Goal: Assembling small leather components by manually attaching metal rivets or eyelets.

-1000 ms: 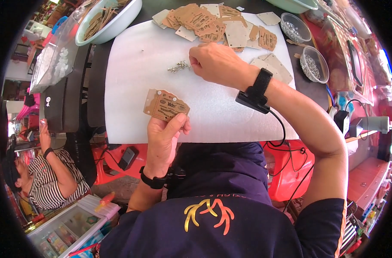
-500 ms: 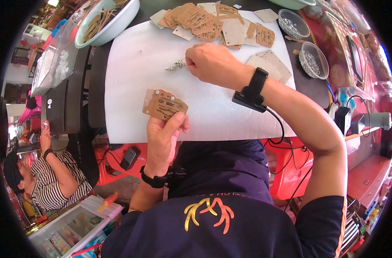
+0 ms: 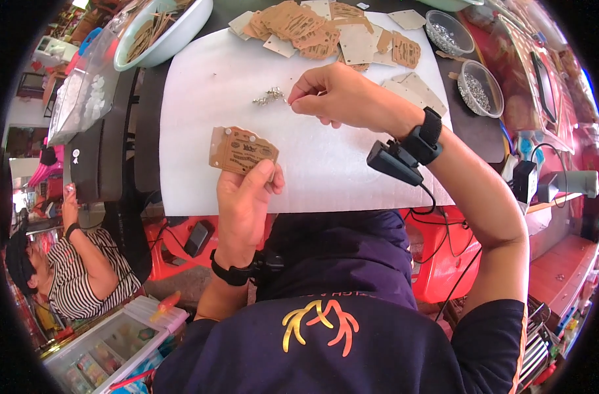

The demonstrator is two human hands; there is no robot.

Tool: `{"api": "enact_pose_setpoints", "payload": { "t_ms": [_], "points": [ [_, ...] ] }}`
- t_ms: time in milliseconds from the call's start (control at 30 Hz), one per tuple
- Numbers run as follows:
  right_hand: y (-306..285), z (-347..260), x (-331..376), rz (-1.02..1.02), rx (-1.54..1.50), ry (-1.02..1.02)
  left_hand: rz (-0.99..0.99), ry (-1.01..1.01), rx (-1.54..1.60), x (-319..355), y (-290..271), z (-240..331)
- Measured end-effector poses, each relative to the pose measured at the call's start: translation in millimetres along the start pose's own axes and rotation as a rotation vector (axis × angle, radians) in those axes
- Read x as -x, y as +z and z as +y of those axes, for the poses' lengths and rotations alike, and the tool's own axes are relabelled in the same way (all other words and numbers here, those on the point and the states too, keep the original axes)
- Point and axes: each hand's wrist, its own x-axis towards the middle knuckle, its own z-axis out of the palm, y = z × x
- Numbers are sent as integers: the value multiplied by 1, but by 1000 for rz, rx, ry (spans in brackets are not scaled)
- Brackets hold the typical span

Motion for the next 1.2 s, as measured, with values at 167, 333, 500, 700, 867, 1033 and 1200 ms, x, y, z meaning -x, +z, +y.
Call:
{"api": "enact_pose_setpoints", "payload": {
  "t_ms": [167, 333, 500, 700, 867, 1033, 1200],
  "points": [
    [12, -3, 19, -60, -247, -6, -10, 71, 27, -11, 12, 11],
    [20, -5, 34, -101, -335, 1, -54, 67, 10, -14, 23, 13],
    [17, -3, 42, -85, -401, -21, -84, 58, 11, -16, 24, 11],
    [13, 0, 47, -74, -393, -65, -120, 27, -1, -17, 26, 10],
    [12, -2, 49, -56, -285, -76, -98, -2, -5, -16, 29, 12],
    [10, -5, 51, -49, -219, -102, -118, 19, -63, -18, 28, 11],
    [8, 2, 51, -76, -290, -56, -151, 23, -60, -19, 27, 12]
  ]
}}
